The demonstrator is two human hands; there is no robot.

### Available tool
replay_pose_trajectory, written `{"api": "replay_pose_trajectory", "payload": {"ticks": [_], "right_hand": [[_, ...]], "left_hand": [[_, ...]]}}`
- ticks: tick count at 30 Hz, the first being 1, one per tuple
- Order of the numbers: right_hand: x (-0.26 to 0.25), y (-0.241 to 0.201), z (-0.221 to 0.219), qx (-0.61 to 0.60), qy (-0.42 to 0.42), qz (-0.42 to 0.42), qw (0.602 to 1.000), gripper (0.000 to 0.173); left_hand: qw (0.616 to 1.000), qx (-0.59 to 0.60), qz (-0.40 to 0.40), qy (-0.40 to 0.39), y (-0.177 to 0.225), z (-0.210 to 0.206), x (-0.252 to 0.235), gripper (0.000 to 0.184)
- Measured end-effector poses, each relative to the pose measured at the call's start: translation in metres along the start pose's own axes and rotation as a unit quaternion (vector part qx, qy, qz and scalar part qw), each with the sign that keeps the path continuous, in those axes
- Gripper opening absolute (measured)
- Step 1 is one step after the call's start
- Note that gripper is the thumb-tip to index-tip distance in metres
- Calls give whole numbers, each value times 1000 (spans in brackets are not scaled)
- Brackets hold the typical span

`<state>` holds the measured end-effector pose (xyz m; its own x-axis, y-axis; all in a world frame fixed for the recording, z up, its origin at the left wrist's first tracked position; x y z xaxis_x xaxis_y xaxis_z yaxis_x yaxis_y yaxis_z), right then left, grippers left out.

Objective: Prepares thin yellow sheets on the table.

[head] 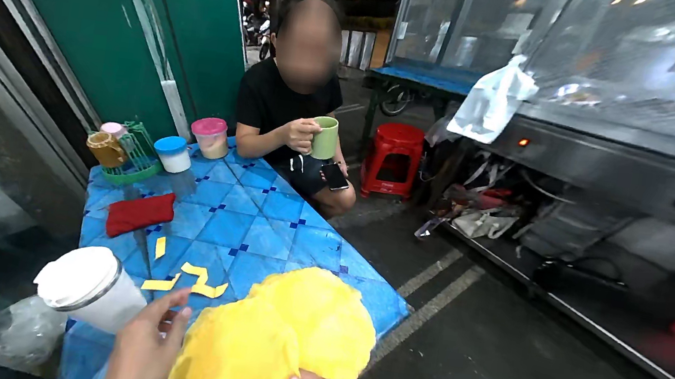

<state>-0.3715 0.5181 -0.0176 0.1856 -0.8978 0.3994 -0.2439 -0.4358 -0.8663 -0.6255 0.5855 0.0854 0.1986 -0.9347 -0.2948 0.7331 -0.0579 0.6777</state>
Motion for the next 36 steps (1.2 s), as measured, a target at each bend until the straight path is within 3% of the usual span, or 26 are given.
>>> {"api": "replay_pose_trajectory", "payload": {"ticks": [5, 9, 12, 16, 26, 36], "right_hand": [[3, -11, -3, 5, -4, 17, 1000, 28], [11, -19, -6, -21, -28, 34, 999, 32], [14, -22, -7, -36, -46, 40, 997, 41], [16, -24, -6, -10, -43, 65, 997, 41], [16, -35, -3, 29, -15, 102, 994, 22], [13, -34, -4, 78, -10, 134, 988, 12]], "left_hand": [[985, 92, -7, -144, 40, -36, 41, 29], [969, 152, -22, -195, 63, -57, 60, 27], [968, 145, -21, -202, 68, -67, 65, 43], [967, 147, 5, -210, 71, -70, 70, 62], [933, 252, 54, -251, 58, -74, 73, 23], [936, 240, 42, -253, 57, -84, 72, 16]]}}
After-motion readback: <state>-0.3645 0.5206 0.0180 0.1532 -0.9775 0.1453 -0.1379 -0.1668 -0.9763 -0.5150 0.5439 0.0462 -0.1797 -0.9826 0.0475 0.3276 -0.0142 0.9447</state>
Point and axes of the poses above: each hand's wrist, its own x-axis away from the middle knuckle, its own z-axis out of the back of the hand, y = z × x, the point moved 8 cm from there along -x, towards the middle knuckle, and after that the axes turned 9 degrees about y, right-handed, at the moved point
